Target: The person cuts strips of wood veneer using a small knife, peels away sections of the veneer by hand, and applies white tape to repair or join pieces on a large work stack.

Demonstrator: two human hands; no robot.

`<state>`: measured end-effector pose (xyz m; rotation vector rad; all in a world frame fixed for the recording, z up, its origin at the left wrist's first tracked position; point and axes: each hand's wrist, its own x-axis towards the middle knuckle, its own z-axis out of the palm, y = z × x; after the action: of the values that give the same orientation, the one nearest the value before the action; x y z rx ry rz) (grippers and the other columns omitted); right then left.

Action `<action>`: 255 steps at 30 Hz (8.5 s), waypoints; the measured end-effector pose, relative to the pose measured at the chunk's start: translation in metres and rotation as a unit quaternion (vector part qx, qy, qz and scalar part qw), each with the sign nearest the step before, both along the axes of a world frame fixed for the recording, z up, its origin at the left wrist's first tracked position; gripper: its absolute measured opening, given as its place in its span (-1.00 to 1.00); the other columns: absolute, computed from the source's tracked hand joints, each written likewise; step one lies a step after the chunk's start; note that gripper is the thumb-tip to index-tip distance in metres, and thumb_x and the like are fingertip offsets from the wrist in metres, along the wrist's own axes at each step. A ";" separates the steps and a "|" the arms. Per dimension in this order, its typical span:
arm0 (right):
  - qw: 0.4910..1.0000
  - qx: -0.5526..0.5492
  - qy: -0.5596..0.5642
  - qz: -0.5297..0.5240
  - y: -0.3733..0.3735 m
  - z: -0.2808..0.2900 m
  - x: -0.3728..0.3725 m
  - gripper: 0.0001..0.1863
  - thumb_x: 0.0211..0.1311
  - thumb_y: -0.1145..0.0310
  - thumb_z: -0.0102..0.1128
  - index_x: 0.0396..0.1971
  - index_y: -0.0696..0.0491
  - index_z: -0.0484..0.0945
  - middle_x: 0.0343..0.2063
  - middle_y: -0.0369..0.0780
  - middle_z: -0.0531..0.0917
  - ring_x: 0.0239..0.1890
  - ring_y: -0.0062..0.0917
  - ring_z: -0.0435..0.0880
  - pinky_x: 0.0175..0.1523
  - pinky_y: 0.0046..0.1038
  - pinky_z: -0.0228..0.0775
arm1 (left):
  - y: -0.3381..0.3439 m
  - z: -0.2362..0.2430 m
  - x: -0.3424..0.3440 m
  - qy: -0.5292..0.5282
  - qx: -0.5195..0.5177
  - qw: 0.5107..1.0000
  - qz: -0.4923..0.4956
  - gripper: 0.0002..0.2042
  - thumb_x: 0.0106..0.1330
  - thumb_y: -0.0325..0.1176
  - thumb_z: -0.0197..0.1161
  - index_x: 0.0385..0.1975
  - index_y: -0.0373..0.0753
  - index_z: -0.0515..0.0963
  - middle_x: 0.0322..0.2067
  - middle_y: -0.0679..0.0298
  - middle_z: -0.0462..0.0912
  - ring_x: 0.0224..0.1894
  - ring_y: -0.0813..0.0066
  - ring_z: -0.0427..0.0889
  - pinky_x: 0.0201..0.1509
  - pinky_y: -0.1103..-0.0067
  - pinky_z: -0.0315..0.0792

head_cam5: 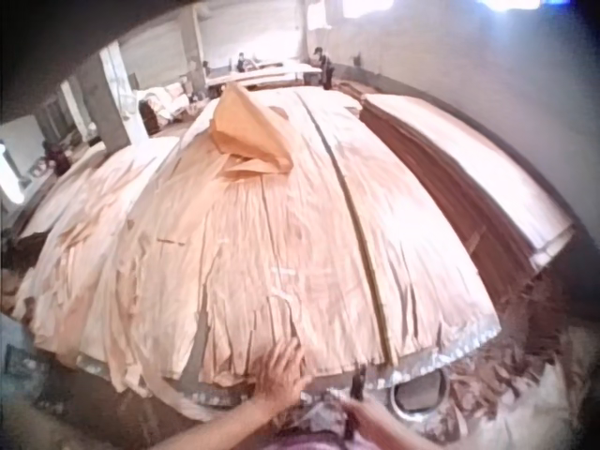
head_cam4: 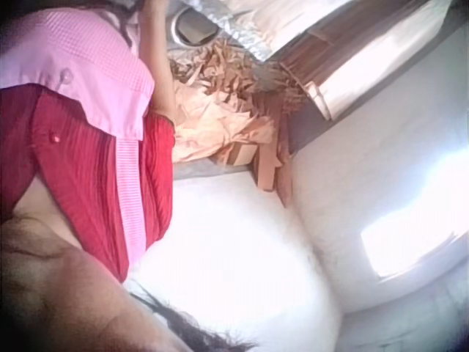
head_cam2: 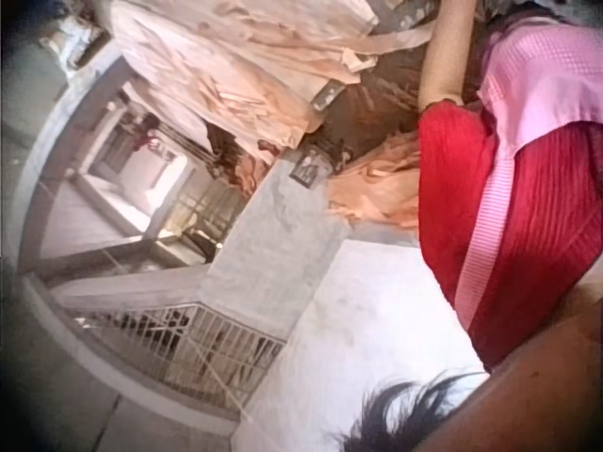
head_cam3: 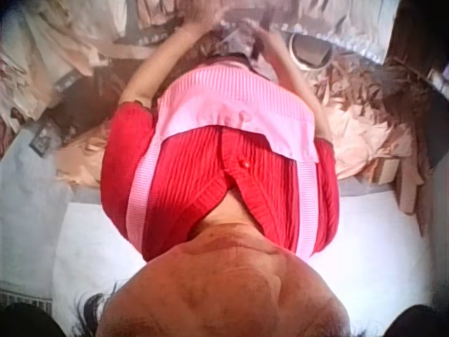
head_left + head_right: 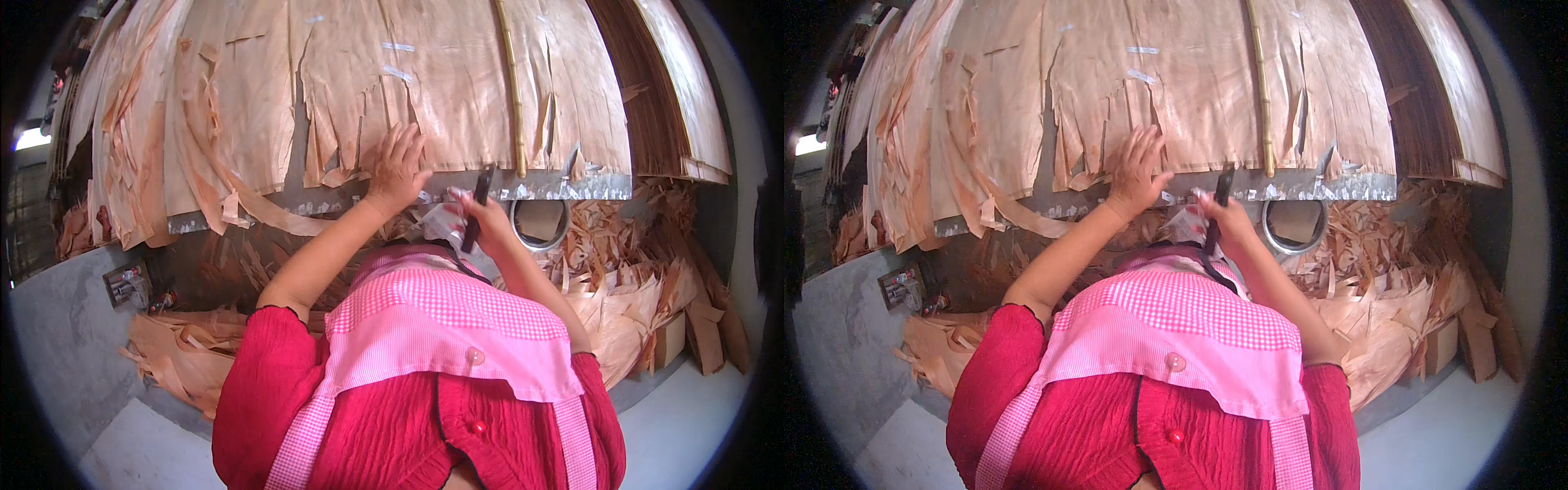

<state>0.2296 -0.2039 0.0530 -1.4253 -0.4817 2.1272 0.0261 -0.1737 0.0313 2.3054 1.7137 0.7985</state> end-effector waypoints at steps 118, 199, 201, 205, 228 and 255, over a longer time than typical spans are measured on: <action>0.863 0.229 -0.316 0.320 0.388 -0.019 0.177 -0.72 -0.05 0.35 0.18 -0.80 0.19 0.45 -0.82 -0.22 0.43 -0.80 -0.57 0.38 -0.70 -0.54 0.20 | 0.262 -0.028 0.260 0.048 -0.010 0.980 0.194 -0.65 0.13 -0.34 0.05 -0.03 -0.12 0.42 0.07 0.41 0.37 0.18 0.36 0.20 0.21 0.18 -0.04; 0.962 0.071 -0.184 -0.190 0.068 -0.026 0.350 -0.80 0.11 0.27 0.14 -0.39 0.10 0.47 -0.61 -0.28 0.53 -0.67 -0.66 0.47 -0.65 -0.67 0.24 | 0.223 -0.019 0.374 0.142 -0.047 0.969 -0.199 -0.52 0.19 0.00 -0.02 0.10 -0.05 0.30 0.18 0.34 0.21 0.26 0.24 0.06 0.26 0.15 -0.10; 0.948 0.044 -0.202 -0.242 0.066 -0.036 0.344 -0.79 0.10 0.29 0.14 -0.39 0.09 0.37 -0.65 -0.28 0.50 -0.71 -0.64 0.45 -0.66 -0.63 0.28 | 0.218 -0.023 0.373 0.126 -0.036 0.972 -0.193 -0.53 0.19 -0.01 -0.01 0.09 -0.04 0.31 0.17 0.37 0.23 0.25 0.25 0.08 0.26 0.15 -0.10; 0.956 0.026 -0.164 -0.240 0.066 -0.047 0.350 -0.81 0.12 0.29 0.12 -0.41 0.10 0.43 -0.62 -0.30 0.51 -0.66 -0.66 0.48 -0.68 -0.66 0.24 | 0.222 -0.021 0.379 0.138 -0.035 0.972 -0.187 -0.55 0.18 -0.05 0.02 0.06 -0.04 0.33 0.15 0.37 0.25 0.23 0.28 0.12 0.24 0.14 -0.09; 0.815 0.205 -0.342 -0.421 0.017 -0.050 0.381 -0.75 0.17 0.14 0.07 -0.34 0.02 0.44 -0.45 -0.32 0.56 -0.60 -0.73 0.41 -0.60 -0.72 0.15 | 0.093 0.025 -0.160 0.150 -0.019 0.931 0.333 -0.68 -0.01 -0.41 0.12 -0.19 -0.24 0.47 -0.10 0.11 0.45 -0.04 0.15 0.42 0.03 0.38 0.31; 0.966 0.204 -0.077 0.138 0.165 0.088 -0.225 -0.54 0.13 0.16 0.09 -0.03 0.11 0.34 -0.55 -0.34 0.48 -0.77 -0.73 0.20 -0.69 -0.65 -0.04 | 0.049 0.130 -0.188 0.174 -0.009 0.985 -0.002 -0.54 0.02 -0.28 0.16 -0.04 -0.28 0.37 -0.01 0.20 0.38 0.11 0.26 0.27 0.18 0.09 -0.01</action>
<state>0.0046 -0.0393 0.1412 -1.3442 -1.1653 1.9692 -0.1615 -0.1244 0.1615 2.5540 1.8359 0.3912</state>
